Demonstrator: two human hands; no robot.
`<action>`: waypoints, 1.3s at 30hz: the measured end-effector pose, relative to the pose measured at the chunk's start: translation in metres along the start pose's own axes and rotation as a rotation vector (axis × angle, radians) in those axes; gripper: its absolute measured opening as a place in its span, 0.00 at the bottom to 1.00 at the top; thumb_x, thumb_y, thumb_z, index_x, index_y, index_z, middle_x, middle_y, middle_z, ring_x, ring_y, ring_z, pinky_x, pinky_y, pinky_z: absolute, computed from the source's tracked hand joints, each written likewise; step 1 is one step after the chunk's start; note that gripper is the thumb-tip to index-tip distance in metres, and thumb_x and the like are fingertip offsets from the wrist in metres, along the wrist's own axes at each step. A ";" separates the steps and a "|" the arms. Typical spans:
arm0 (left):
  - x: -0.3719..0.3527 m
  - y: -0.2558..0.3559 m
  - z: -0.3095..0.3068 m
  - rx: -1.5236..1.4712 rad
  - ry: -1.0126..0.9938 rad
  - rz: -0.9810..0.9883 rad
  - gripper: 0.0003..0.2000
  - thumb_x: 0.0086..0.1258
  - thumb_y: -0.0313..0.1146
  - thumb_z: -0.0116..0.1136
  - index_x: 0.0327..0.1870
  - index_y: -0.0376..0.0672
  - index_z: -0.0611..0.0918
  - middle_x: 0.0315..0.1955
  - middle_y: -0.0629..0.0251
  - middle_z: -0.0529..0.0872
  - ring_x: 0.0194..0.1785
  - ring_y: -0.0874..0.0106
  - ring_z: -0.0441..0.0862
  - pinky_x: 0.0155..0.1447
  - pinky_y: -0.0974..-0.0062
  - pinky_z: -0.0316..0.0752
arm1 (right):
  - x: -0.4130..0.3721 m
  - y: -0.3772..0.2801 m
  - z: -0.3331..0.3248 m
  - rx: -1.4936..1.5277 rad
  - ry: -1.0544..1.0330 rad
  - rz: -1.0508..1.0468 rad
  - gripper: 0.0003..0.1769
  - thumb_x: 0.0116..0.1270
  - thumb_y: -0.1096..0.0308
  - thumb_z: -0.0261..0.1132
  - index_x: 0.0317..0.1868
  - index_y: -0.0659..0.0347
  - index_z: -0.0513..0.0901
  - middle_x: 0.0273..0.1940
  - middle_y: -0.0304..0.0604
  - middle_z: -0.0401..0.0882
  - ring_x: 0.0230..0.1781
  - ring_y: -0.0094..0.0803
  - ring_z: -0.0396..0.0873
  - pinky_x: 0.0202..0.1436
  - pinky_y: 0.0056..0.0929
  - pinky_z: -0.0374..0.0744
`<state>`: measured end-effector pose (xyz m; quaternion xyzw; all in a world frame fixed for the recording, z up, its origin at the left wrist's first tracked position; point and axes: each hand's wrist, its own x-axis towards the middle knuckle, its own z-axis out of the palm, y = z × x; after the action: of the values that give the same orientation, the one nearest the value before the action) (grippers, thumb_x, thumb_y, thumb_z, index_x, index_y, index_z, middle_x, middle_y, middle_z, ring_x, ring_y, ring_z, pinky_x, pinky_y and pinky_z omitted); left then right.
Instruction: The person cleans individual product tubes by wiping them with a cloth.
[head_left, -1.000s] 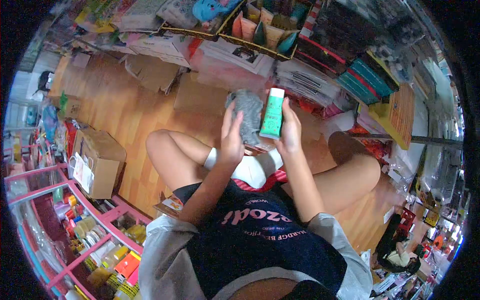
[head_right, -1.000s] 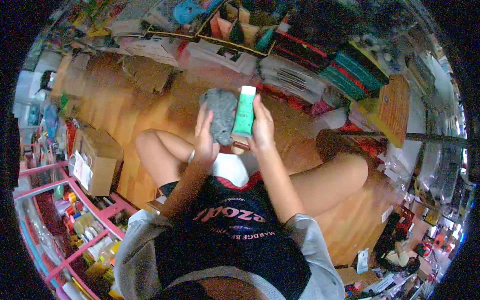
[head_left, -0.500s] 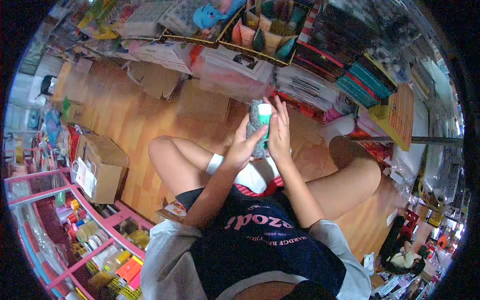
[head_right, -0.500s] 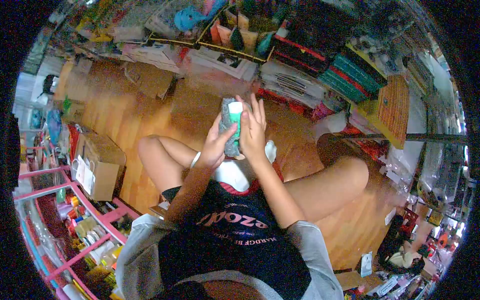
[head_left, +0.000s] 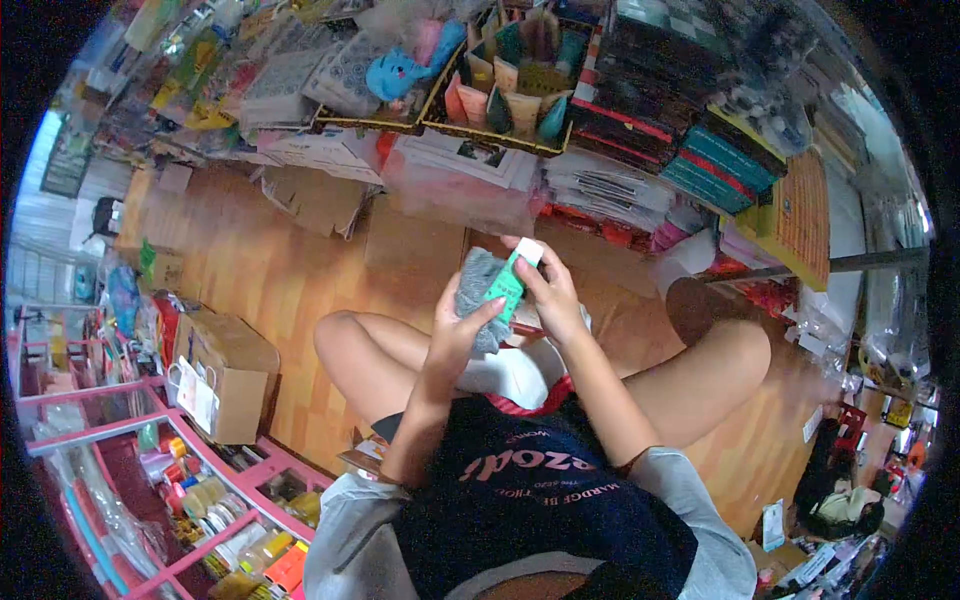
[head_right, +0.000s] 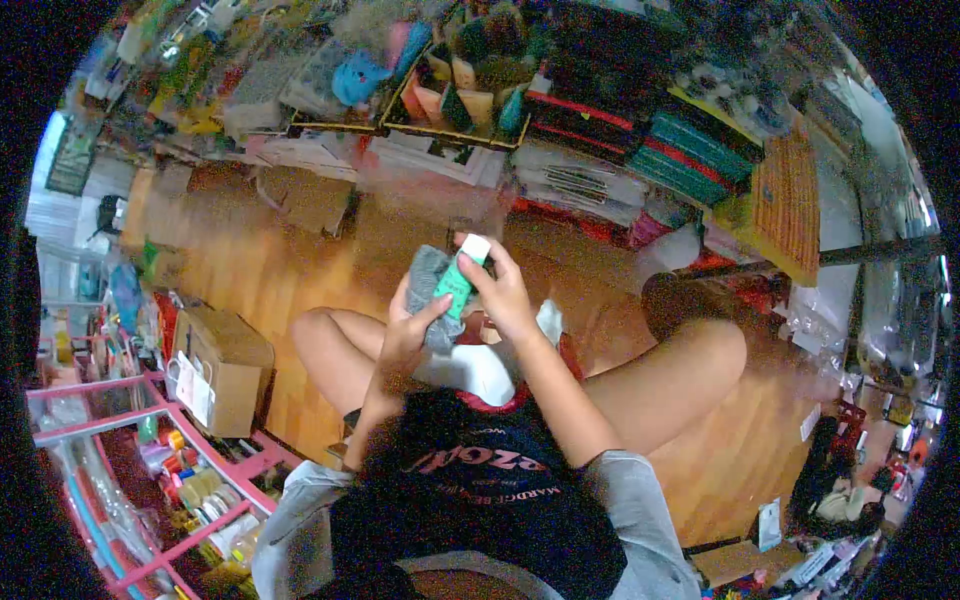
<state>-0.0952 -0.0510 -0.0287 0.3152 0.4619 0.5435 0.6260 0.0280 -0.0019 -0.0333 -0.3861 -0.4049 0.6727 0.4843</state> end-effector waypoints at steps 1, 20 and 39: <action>0.000 0.001 0.002 -0.028 0.102 0.034 0.20 0.53 0.25 0.60 0.47 0.38 0.68 0.34 0.66 0.76 0.33 0.77 0.75 0.34 0.79 0.74 | 0.001 0.000 0.001 -0.058 0.022 -0.042 0.14 0.59 0.67 0.59 0.44 0.65 0.74 0.41 0.38 0.74 0.42 0.23 0.70 0.49 0.21 0.66; 0.019 0.012 -0.024 -0.024 0.422 0.204 0.17 0.55 0.23 0.57 0.47 0.39 0.69 0.32 0.64 0.78 0.28 0.76 0.76 0.31 0.80 0.73 | 0.011 -0.013 -0.042 -0.747 -0.273 -0.048 0.21 0.42 0.69 0.67 0.40 0.64 0.74 0.32 0.42 0.76 0.33 0.26 0.73 0.40 0.25 0.72; 0.063 -0.126 -0.072 0.096 0.269 -0.179 0.11 0.55 0.20 0.54 0.39 0.35 0.70 0.25 0.60 0.78 0.21 0.73 0.77 0.21 0.77 0.73 | 0.206 -0.138 0.018 -1.327 0.188 -0.729 0.31 0.46 0.67 0.68 0.51 0.64 0.67 0.40 0.54 0.75 0.42 0.44 0.74 0.46 0.36 0.71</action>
<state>-0.1137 -0.0244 -0.1833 0.2267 0.5930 0.5004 0.5886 0.0104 0.2216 0.0735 -0.4936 -0.7832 0.0505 0.3746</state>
